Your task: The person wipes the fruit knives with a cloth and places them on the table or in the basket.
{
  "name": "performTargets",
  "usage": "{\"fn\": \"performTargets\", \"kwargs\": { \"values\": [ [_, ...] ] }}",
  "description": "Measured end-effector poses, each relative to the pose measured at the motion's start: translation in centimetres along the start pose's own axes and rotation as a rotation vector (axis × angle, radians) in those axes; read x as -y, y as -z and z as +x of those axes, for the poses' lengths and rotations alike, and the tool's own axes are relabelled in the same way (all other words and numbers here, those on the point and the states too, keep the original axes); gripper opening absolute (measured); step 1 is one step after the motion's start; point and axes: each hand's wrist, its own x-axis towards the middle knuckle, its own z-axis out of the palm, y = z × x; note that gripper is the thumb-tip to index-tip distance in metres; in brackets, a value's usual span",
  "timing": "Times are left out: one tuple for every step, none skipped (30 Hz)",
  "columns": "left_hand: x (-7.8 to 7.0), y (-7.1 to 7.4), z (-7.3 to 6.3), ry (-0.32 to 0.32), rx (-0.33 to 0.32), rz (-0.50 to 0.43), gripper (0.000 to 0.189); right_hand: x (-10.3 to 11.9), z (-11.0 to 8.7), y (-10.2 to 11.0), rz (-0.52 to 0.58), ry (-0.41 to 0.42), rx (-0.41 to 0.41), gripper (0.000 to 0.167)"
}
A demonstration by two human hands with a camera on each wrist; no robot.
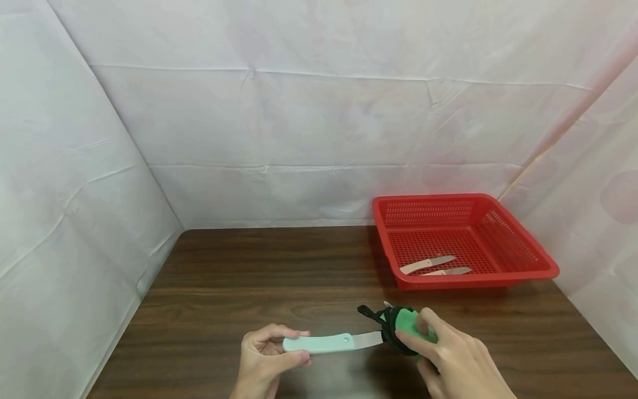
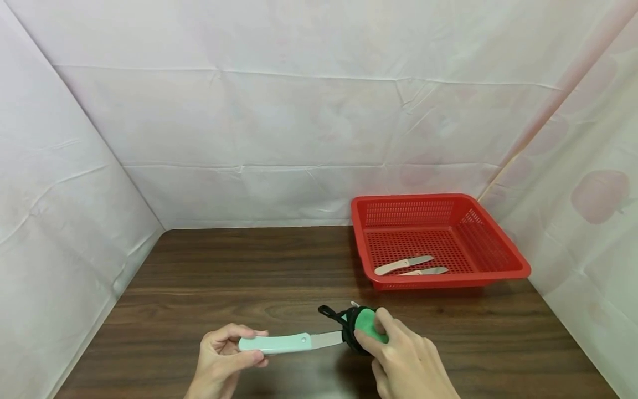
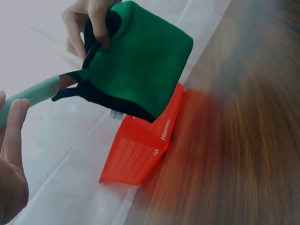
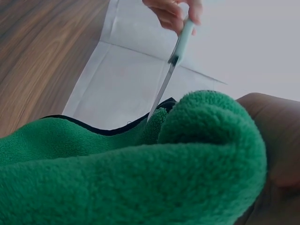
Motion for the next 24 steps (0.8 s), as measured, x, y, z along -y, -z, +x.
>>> {"fn": "performTargets", "kwargs": {
  "values": [
    [0.0, 0.1, 0.0, 0.002, 0.004, 0.002, 0.037, -0.1, -0.1, 0.0, -0.003, 0.004, -0.012, 0.049],
    [-0.1, 0.2, -0.1, 0.003, 0.007, 0.005, 0.037, -0.1, -0.1, 0.0, -0.004, 0.003, -0.018, 0.049],
    [-0.1, 0.3, -0.1, 0.003, 0.009, 0.010, 0.037, -0.2, -0.1, 0.0, -0.004, 0.001, -0.025, 0.050],
    [-0.1, 0.3, -0.1, 0.004, 0.010, 0.015, 0.037, -0.2, -0.2, 0.0, 0.004, -0.005, -0.023, 0.050],
    [-0.1, 0.3, -0.1, 0.002, 0.011, 0.020, 0.036, -0.2, -0.2, 0.0, 0.009, -0.011, -0.024, 0.050],
    [-0.1, 0.3, -0.1, 0.000, 0.014, 0.026, 0.036, -0.2, -0.2, 0.0, 0.014, -0.018, -0.023, 0.051],
    [-0.2, 0.3, -0.1, -0.004, 0.017, 0.029, 0.036, -0.2, -0.2, 0.0, 0.021, -0.025, -0.023, 0.051],
    [-0.2, 0.3, -0.1, -0.008, 0.020, 0.032, 0.036, -0.2, -0.2, 0.1, 0.029, -0.032, -0.024, 0.051],
    [-0.2, 0.3, 0.0, -0.014, 0.024, 0.035, 0.035, -0.2, -0.2, 0.1, 0.036, -0.037, -0.029, 0.052],
    [-0.2, 0.3, 0.0, -0.020, 0.028, 0.037, 0.035, -0.2, -0.2, 0.2, 0.040, -0.038, -0.036, 0.052],
    [-0.3, 0.2, 0.0, -0.025, 0.032, 0.038, 0.035, -0.3, -0.2, 0.3, 0.039, -0.035, -0.050, 0.051],
    [-0.3, 0.2, 0.0, -0.031, 0.037, 0.038, 0.035, -0.3, -0.1, 0.4, 0.038, -0.033, -0.062, 0.051],
    [-0.4, 0.2, 0.0, -0.033, 0.040, 0.038, 0.035, -0.4, -0.1, 0.5, 0.039, -0.028, -0.078, 0.051],
    [-0.4, 0.1, 0.1, -0.034, 0.043, 0.042, 0.035, -0.4, 0.0, 0.6, 0.037, -0.023, -0.088, 0.051],
    [-0.5, 0.1, 0.1, -0.033, 0.045, 0.047, 0.035, -0.4, 0.1, 0.7, 0.036, -0.018, -0.101, 0.051],
    [-0.6, 0.1, 0.1, -0.026, 0.043, 0.051, 0.034, -0.5, 0.1, 0.8, 0.035, -0.010, -0.113, 0.050],
    [-0.6, 0.1, 0.1, -0.014, 0.038, 0.056, 0.034, -0.5, 0.2, 0.8, 0.034, -0.002, -0.124, 0.050],
    [-0.7, 0.0, 0.1, -0.001, 0.031, 0.064, 0.033, -0.5, 0.3, 0.9, 0.036, -0.001, -0.125, 0.050],
    [-0.7, 0.0, 0.1, 0.016, 0.023, 0.071, 0.032, -0.5, 0.3, 1.0, 0.040, 0.003, -0.129, 0.050],
    [-0.7, 0.0, 0.1, 0.032, 0.014, 0.079, 0.031, -0.5, 0.4, 1.0, 0.042, 0.007, -0.130, 0.050],
    [-0.8, 0.0, 0.1, 0.048, 0.005, 0.086, 0.030, -0.4, 0.5, 1.0, 0.043, 0.013, -0.135, 0.051],
    [-0.7, -0.1, 0.1, 0.058, 0.001, 0.092, 0.029, -0.4, 0.6, 1.1, 0.043, 0.018, -0.136, 0.051],
    [-0.7, -0.1, 0.2, 0.064, -0.004, 0.101, 0.028, -0.3, 0.7, 1.1, 0.043, 0.024, -0.137, 0.051],
    [-0.6, -0.1, 0.2, 0.064, -0.004, 0.107, 0.027, -0.2, 0.8, 1.1, 0.046, 0.028, -0.137, 0.051]
  ]
}}
